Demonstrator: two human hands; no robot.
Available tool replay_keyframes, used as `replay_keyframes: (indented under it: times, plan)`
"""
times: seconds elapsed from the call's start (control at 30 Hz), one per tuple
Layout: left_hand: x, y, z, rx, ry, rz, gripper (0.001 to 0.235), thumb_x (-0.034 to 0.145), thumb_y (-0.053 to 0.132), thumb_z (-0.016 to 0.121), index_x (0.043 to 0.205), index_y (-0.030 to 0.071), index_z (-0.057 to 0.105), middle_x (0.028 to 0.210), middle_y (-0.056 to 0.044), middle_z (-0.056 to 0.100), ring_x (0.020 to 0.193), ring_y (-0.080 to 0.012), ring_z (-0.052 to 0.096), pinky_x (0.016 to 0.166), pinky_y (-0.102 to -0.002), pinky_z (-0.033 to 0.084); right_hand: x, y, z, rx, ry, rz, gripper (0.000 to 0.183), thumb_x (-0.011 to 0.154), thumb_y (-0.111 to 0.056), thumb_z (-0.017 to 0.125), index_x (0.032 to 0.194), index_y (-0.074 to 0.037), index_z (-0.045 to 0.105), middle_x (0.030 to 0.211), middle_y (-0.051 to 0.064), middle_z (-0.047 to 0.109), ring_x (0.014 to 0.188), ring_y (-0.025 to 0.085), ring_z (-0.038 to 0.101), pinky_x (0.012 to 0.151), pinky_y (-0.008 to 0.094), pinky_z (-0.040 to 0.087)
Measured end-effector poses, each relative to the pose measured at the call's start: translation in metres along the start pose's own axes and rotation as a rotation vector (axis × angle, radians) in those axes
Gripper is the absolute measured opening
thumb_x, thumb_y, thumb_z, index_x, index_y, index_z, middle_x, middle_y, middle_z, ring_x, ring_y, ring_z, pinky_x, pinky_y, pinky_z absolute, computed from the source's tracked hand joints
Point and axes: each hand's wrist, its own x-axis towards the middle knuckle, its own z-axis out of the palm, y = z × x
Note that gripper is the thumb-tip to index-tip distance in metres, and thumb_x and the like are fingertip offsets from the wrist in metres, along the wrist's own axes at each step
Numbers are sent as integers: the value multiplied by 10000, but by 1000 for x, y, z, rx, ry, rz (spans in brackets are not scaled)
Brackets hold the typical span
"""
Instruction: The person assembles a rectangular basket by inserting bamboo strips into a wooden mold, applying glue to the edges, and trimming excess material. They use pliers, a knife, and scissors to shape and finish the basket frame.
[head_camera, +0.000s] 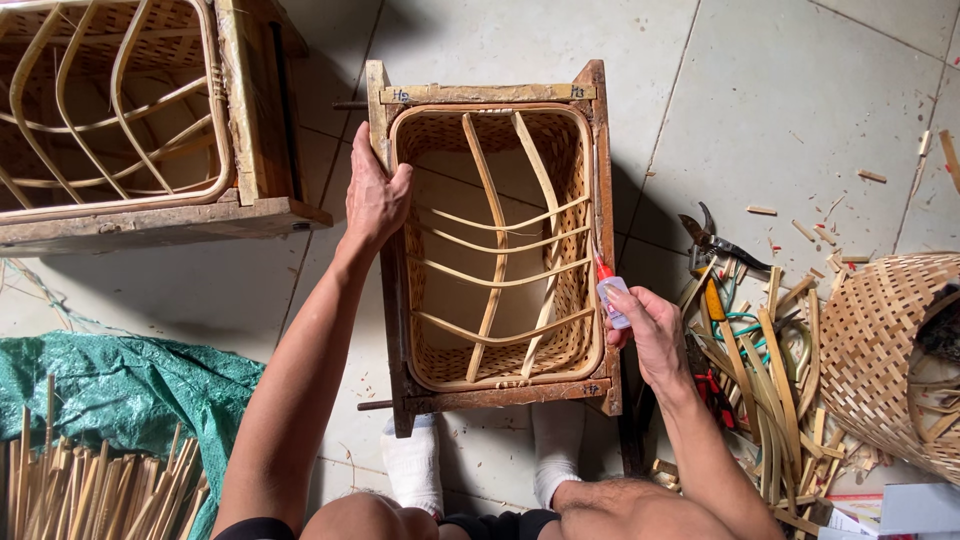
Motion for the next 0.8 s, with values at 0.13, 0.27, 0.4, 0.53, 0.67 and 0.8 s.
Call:
replay_keyframes:
  times: [0.13, 0.27, 0.4, 0.53, 0.67, 0.8]
  plan:
    - [0, 1, 0, -3, -6, 3, 787, 918, 224, 578, 1583, 74, 186, 1514, -247, 443, 1305, -405, 556, 1089, -506, 460, 0, 7, -4, 11, -6, 17, 395, 904, -411, 704, 874, -17, 701, 702, 45, 646, 521, 79, 582, 509, 218, 486]
    - [1, -1, 1, 2, -15, -10, 794, 911, 227, 576, 1583, 75, 181, 1511, -250, 440, 1307, -405, 548, 1093, -502, 455, -15, 23, -9, -15, 3, -23, 401, 913, -396, 705, 866, 1, 677, 677, 60, 647, 512, 96, 587, 502, 240, 505]
    - [2, -5, 3, 19, 4, 13, 789, 925, 225, 587, 1585, 64, 186, 1512, -257, 439, 1350, -420, 509, 1114, -504, 427, -42, 39, -15, 1, 13, -18, 387, 907, -381, 698, 888, 5, 697, 680, 60, 663, 527, 101, 606, 524, 238, 504]
    - [3, -7, 4, 17, 10, 16, 787, 921, 232, 591, 1579, 62, 194, 1517, -257, 435, 1359, -420, 501, 1122, -496, 421, -51, 47, -18, 12, 14, -15, 386, 893, -377, 705, 896, 8, 702, 680, 69, 672, 532, 109, 617, 527, 249, 519]
    - [4, -6, 4, 10, 12, 22, 785, 925, 231, 594, 1577, 59, 193, 1524, -259, 427, 1362, -421, 497, 1120, -495, 421, -48, 47, -18, 1, 10, 21, 388, 892, -383, 709, 891, 5, 705, 681, 59, 662, 532, 104, 605, 529, 245, 513]
    - [3, -6, 2, 13, -7, 3, 785, 934, 227, 597, 1588, 67, 192, 1527, -253, 432, 1374, -421, 492, 1133, -498, 410, -48, 45, -18, 0, 8, 30, 379, 885, -388, 708, 880, -9, 702, 665, 58, 656, 517, 107, 604, 522, 248, 515]
